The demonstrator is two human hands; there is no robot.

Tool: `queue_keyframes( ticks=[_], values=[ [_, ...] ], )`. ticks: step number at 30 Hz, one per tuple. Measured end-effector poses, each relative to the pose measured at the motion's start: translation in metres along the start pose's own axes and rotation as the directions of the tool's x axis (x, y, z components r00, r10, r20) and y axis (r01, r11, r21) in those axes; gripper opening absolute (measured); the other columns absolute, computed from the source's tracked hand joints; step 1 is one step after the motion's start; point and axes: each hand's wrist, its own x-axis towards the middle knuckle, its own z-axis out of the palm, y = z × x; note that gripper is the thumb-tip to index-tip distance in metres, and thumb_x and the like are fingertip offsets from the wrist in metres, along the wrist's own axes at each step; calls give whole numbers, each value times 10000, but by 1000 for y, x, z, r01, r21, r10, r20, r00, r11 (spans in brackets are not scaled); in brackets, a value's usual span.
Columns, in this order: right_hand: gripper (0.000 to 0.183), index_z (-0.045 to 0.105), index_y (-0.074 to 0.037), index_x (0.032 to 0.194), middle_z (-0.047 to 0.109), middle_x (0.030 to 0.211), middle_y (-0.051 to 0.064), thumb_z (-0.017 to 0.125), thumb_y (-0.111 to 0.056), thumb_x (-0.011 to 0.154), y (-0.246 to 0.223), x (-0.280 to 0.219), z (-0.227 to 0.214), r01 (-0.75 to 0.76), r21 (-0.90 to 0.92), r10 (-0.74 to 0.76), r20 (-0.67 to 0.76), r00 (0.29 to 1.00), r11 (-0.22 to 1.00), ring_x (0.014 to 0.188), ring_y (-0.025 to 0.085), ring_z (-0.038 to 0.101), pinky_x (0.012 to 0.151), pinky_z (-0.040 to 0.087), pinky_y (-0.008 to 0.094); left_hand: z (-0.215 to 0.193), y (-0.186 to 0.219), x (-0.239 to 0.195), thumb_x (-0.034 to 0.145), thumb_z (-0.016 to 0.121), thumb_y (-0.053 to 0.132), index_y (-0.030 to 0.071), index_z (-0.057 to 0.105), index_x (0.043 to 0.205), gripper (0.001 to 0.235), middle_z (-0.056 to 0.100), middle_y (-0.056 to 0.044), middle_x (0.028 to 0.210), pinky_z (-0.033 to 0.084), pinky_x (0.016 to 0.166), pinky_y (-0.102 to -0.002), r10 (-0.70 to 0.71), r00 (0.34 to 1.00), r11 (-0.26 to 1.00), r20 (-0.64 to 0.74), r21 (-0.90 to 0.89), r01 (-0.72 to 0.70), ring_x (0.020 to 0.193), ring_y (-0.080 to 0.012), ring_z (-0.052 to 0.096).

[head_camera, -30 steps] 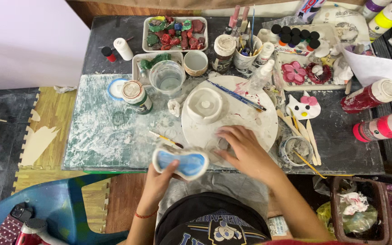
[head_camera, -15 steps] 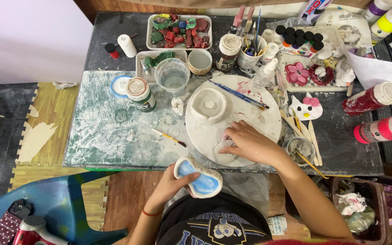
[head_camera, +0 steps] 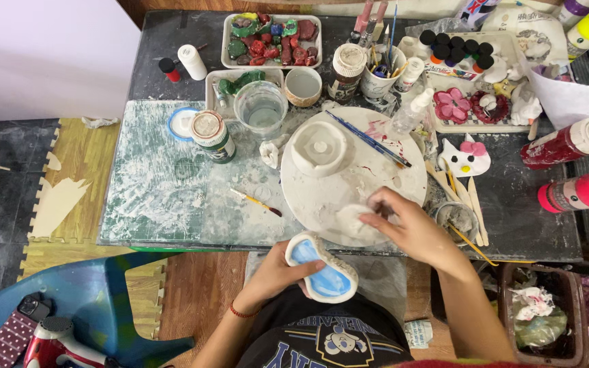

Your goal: The person paints a white ceramic figurine with a blue base coat using a paintbrush. They then apply a gray substance to the figurine's surface, smoothing it with their fingers. Finally, they use a small brush to apply a yellow substance to the figurine's details.

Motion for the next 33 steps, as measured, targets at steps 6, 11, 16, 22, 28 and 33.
queue_keyframes(
  ticks=[6, 11, 16, 22, 28, 33],
  values=[
    [324, 641, -20, 1262, 684, 991, 33, 635, -178, 979, 28, -32, 13, -7, 445, 71, -127, 989, 896, 885, 82, 608, 770, 498, 249, 21, 3, 14, 872, 762, 107, -22, 573, 1174, 379, 704, -76, 953, 595, 551, -273, 63, 997, 997, -44, 47, -61, 740, -125, 702],
    [358, 585, 24, 1272, 684, 942, 75, 511, -182, 988, 38, -37, 24, -134, 839, 365, -82, 927, 528, 800, 172, 605, 629, 459, 325, 30, -4, 23, 982, 748, 85, 14, 473, 1225, 374, 612, -53, 1069, 541, 832, -230, 337, 940, 920, -57, 229, -317, 998, -73, 594],
    [402, 559, 66, 1304, 519, 859, 28, 461, -243, 1066, 37, -47, 34, 13, 998, 244, -26, 969, 58, 762, 121, 463, 642, 410, 254, 31, 1, 27, 971, 680, 85, 73, 403, 1184, 350, 585, -24, 1028, 566, 730, -237, 203, 975, 979, -89, 27, -202, 934, -69, 621],
    [311, 556, 62, 1286, 509, 917, 23, 473, -169, 1095, 41, -56, 44, 106, 993, 132, -99, 986, -45, 702, 73, 438, 529, 351, 201, 32, 11, 33, 989, 682, 113, 86, 441, 1119, 275, 598, -31, 936, 495, 597, -240, 132, 985, 991, -114, 19, -130, 774, -74, 598],
    [337, 571, -32, 1196, 551, 835, 31, 420, -315, 1090, 43, -61, 51, 148, 978, 381, -194, 904, 146, 555, 59, 437, 367, 285, 196, 40, 8, 39, 999, 632, 169, 59, 560, 1248, 282, 648, -16, 1018, 535, 706, -225, 115, 983, 981, -143, -140, -135, 871, -57, 629],
    [322, 574, 0, 1223, 564, 798, 40, 464, -296, 1163, 35, -63, 49, 242, 965, 197, -258, 946, 99, 528, 87, 467, 377, 335, 219, 53, 0, 45, 1057, 529, 217, 18, 574, 1302, 319, 637, 6, 1050, 497, 816, -199, 145, 954, 901, -263, -363, -237, 933, -52, 567]
  ],
)
